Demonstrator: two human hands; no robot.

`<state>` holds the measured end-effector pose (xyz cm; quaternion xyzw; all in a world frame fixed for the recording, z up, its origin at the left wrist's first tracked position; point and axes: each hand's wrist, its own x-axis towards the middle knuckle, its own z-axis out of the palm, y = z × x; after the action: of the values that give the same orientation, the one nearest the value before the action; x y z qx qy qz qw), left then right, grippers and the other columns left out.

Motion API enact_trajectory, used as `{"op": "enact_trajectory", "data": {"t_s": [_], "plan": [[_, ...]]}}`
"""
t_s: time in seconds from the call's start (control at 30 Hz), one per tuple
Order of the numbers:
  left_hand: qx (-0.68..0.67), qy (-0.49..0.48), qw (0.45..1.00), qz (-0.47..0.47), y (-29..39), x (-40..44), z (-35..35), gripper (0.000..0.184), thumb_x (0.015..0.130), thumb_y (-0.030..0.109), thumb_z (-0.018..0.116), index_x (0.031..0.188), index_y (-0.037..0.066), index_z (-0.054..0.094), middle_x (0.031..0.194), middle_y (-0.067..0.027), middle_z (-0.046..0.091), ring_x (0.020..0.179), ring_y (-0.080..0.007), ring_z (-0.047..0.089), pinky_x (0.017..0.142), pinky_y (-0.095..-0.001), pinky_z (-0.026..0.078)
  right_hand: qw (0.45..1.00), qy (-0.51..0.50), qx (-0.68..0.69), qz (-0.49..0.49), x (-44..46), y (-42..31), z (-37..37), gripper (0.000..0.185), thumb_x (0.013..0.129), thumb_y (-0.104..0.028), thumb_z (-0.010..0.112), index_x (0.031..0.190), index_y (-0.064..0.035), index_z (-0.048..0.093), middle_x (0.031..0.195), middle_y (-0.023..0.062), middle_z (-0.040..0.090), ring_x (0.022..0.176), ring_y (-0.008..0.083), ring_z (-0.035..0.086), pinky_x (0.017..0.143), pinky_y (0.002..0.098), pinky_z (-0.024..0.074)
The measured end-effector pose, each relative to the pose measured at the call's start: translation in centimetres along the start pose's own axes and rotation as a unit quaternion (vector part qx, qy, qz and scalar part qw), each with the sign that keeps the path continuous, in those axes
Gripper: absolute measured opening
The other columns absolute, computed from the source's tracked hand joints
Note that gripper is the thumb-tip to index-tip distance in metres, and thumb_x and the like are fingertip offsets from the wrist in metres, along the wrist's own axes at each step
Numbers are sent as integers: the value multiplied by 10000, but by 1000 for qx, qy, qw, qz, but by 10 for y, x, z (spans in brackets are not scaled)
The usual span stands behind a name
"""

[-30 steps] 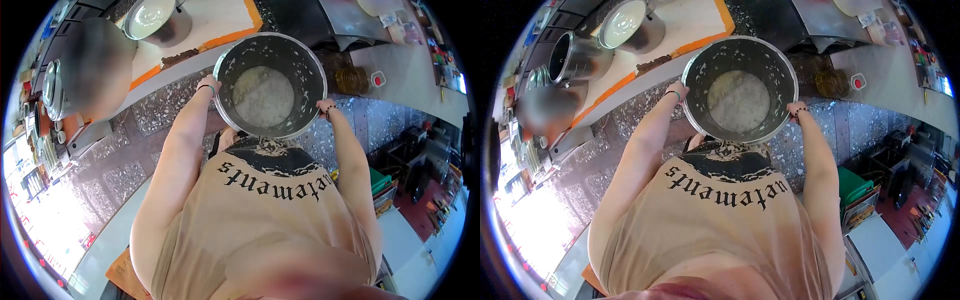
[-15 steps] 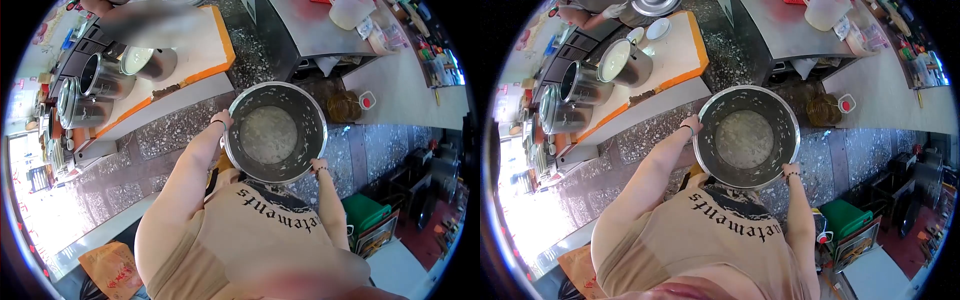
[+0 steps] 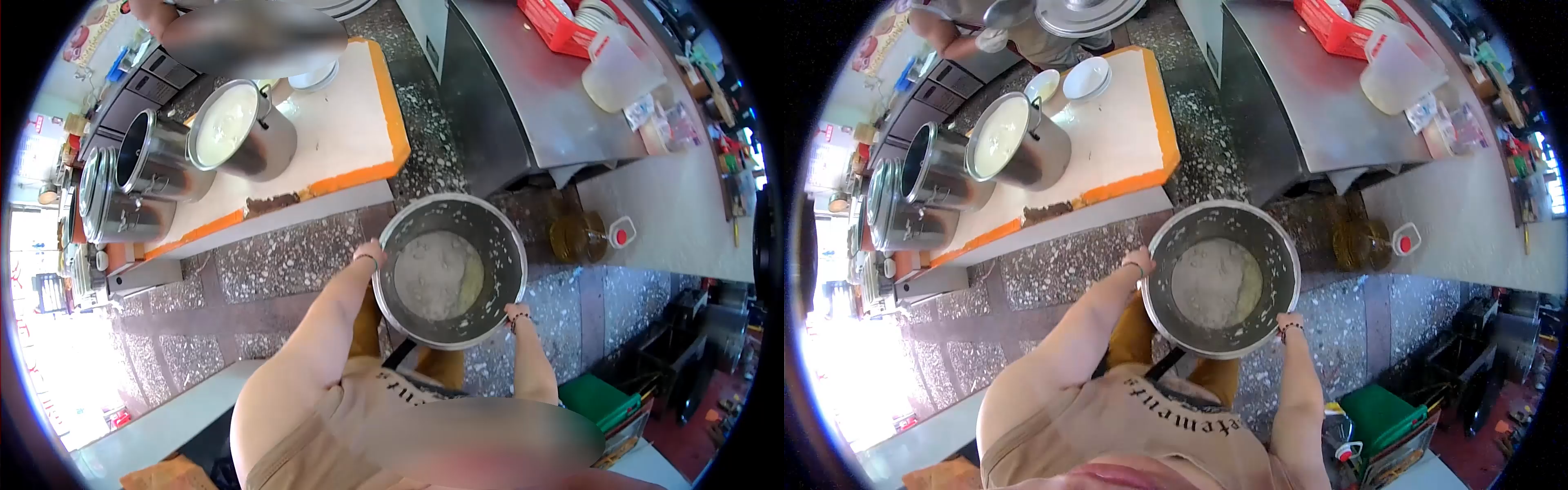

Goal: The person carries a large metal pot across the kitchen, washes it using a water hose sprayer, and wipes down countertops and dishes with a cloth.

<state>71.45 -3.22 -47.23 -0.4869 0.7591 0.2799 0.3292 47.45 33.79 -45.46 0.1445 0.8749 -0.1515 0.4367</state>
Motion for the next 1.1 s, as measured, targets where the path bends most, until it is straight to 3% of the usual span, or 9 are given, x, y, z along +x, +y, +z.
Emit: {"op": "enact_trajectory", "data": {"t_s": [0.2, 0.4, 0.5, 0.63, 0.7, 0.83, 0.97, 1.03, 1.1], "plan": [[-9, -26, 998, -56, -28, 58, 47, 478, 804, 369, 554, 1140, 43, 457, 1120, -187, 564, 1026, -326, 560, 848, -414, 465, 998, -9, -36, 60, 62, -8, 75, 259, 699, -83, 550, 908, 62, 598, 766, 191, 624, 571, 283, 614, 451, 377, 471], [-76, -64, 994, -49, -68, 64, 88, 535, 778, 319, 580, 1187, 32, 390, 1048, -229, 581, 985, -352, 573, 842, -434, 458, 979, -44, -133, 150, 128, 56, 133, 243, 751, -131, 521, 928, 8, 611, 803, 152, 617, 631, 240, 603, 498, 377, 477], [-93, -80, 990, -71, -78, 56, 111, 494, 796, 361, 554, 1168, 65, 422, 1056, -207, 586, 986, -348, 573, 829, -441, 462, 980, -58, -135, 135, 113, 64, 132, 225, 779, -132, 482, 934, -27, 606, 808, 132, 605, 635, 234, 587, 513, 369, 478], [-141, -144, 976, -81, -78, 55, 133, 395, 815, 213, 498, 1152, 29, 404, 1057, -230, 580, 999, -362, 566, 840, -431, 463, 985, -99, -123, 69, 96, 34, 104, 219, 816, -134, 431, 942, -74, 598, 815, 105, 590, 640, 226, 566, 534, 360, 480], [-63, -138, 988, -12, -95, 91, 207, 401, 822, 198, 483, 1173, 23, 397, 1074, -234, 573, 1016, -370, 556, 850, -429, 459, 993, -82, -69, 53, 95, 13, 98, 224, 834, -136, 405, 946, -98, 594, 819, 92, 582, 642, 222, 556, 544, 355, 481], [-127, -176, 976, -30, -90, 37, 124, 474, 847, 206, 448, 1246, -11, 312, 1012, -248, 590, 917, -352, 600, 772, -449, 480, 988, -106, 100, -42, 66, -14, 113, 183, 848, -91, 487, 1009, -162, 538, 801, 59, 570, 627, 185, 550, 526, 354, 486], [-233, -165, 958, 12, -120, -40, 51, 369, 838, 177, 450, 1151, -3, 375, 1017, -261, 575, 936, -373, 580, 800, -445, 456, 979, -202, 29, 0, -56, -61, 158, 214, 855, -132, 523, 1066, -107, 551, 855, 59, 605, 688, 181, 611, 542, 331, 513], [-221, -175, 959, 38, -144, -77, 19, 319, 815, 152, 464, 1093, 5, 407, 1025, -235, 565, 952, -366, 565, 812, -443, 446, 953, -257, -150, -51, -105, -72, 178, 262, 844, -118, 540, 1106, -104, 536, 968, 66, 615, 768, 191, 621, 598, 341, 518], [-211, -129, 966, 79, -174, -103, 31, 331, 799, 143, 472, 1096, 6, 418, 1036, -222, 552, 968, -360, 552, 823, -436, 439, 938, -288, -189, -41, -153, -89, 192, 270, 846, -129, 540, 1114, -98, 536, 975, 61, 613, 779, 185, 621, 606, 326, 516]]}}
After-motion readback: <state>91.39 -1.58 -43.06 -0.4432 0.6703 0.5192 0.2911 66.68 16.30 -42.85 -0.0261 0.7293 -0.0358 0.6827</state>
